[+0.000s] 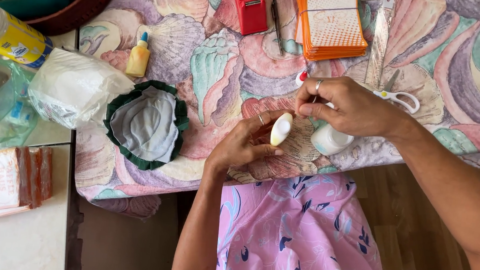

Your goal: Refilling a small glue container from a larger bottle and organizing craft materials on a workspace.

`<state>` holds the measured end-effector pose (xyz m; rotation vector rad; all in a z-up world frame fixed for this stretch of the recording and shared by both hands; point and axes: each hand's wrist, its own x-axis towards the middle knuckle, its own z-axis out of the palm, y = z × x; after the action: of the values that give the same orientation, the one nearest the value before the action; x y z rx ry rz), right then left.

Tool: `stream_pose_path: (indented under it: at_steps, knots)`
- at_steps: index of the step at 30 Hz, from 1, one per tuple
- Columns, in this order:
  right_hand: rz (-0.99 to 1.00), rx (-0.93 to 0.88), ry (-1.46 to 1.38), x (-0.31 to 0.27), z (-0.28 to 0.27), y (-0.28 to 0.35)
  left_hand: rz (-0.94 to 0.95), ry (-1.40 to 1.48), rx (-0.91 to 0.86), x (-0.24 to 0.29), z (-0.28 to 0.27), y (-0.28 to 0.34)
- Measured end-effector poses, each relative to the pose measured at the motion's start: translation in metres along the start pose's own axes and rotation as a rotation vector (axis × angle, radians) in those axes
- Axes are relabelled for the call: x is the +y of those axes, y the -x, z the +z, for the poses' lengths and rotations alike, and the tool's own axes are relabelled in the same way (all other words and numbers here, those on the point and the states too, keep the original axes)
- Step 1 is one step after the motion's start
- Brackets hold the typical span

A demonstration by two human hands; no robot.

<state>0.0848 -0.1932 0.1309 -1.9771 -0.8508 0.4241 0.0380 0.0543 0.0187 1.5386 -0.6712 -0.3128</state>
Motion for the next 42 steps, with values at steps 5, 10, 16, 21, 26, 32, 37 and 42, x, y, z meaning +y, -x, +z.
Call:
stream_pose_path:
  at_steps: [5, 10, 16, 21, 26, 32, 37, 42]
  knots:
    - [-0.018, 0.091, 0.033, 0.005, -0.009, 0.025, -0.071, -0.013, -0.004, 0.014, 0.003, 0.000]
    - [0.137, 0.222, 0.151, 0.017, -0.013, 0.057, -0.098, -0.103, 0.021, 0.022, 0.010, 0.002]
    - [0.180, 0.372, 0.160, 0.025, -0.011, 0.091, -0.051, -0.086, 0.078, 0.027, 0.018, 0.003]
    - [0.203, 0.428, 0.067, 0.040, -0.005, 0.107, -0.050, -0.095, 0.132, 0.028, 0.023, 0.004]
    - [0.243, 0.439, -0.005, 0.049, 0.008, 0.111, -0.065, -0.044, 0.134, 0.031, 0.028, 0.007]
    - [0.098, 0.482, -0.041, 0.054, 0.018, 0.112, 0.453, -0.413, 0.676, 0.020, 0.061, 0.010]
    - [0.053, 0.488, -0.008, 0.046, 0.025, 0.113, 0.801, -0.470, 0.839, 0.014, 0.121, 0.009]
    - [-0.031, 0.552, 0.079, 0.041, 0.033, 0.114, 0.420, -0.506, 0.508, 0.037, 0.140, -0.024]
